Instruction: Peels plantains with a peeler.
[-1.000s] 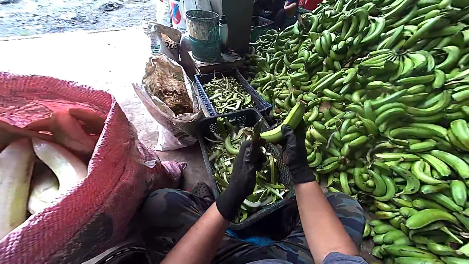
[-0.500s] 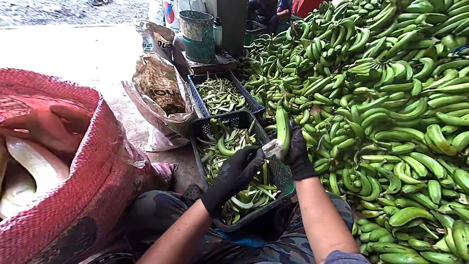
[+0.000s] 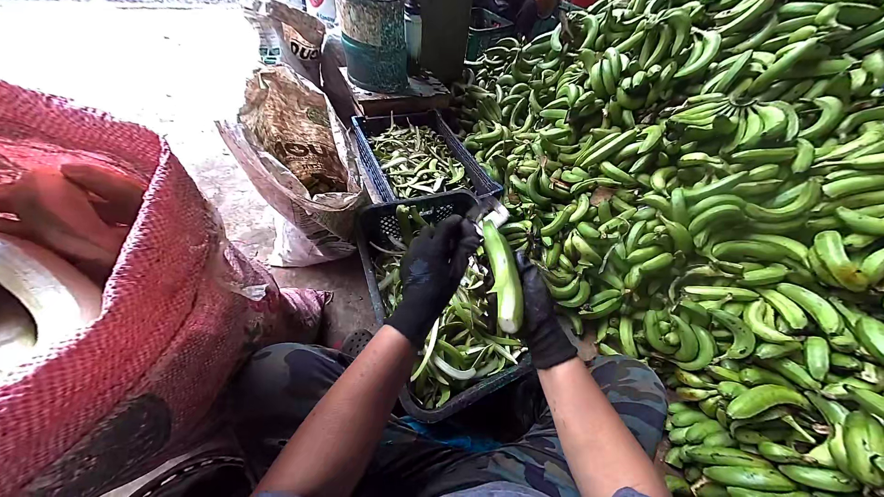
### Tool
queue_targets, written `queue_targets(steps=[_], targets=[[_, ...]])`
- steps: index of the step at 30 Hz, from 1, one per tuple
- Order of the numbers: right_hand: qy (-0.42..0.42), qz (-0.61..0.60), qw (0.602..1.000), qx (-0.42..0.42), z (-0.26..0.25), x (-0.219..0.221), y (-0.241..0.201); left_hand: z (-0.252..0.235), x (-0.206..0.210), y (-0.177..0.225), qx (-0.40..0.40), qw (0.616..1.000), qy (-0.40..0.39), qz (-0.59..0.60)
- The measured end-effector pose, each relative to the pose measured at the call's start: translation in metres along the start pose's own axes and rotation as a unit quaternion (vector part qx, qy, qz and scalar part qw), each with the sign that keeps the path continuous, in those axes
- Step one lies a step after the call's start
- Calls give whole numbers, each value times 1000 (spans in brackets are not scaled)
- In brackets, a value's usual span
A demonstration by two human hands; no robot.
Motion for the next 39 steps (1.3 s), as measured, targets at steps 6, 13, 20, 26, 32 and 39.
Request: queue_targets(steps=[6,13,20,26,32,39], targets=[[26,-25,997,-74,2,-29,-33,4,-6,11,32,978,-103,180],[12,30,992,-121,-9,-31,-30,26,17,19,126,967,-152,160],[-62,23,998,-8,-12,-11,14,13,-8,-32,2,994,1,110],[151,56,963,-218,-10,-18,-42,46,12,12,83,972,-59,214],[66,95,986,-121,-6,-16,-30,36,19,13,95,988,-62,105],[-110,59,989,81,-15,-6,8,18,16,-25,-12,996,-49,73]])
Point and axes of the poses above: each hand's wrist, its own z-axis away from the middle knuckle, its own x-axis out of the palm, y = z × x, the point moved 4 cm from there along -z, towards the middle knuckle, and after that the axes turned 15 degrees about x, right-handed, at the moved point
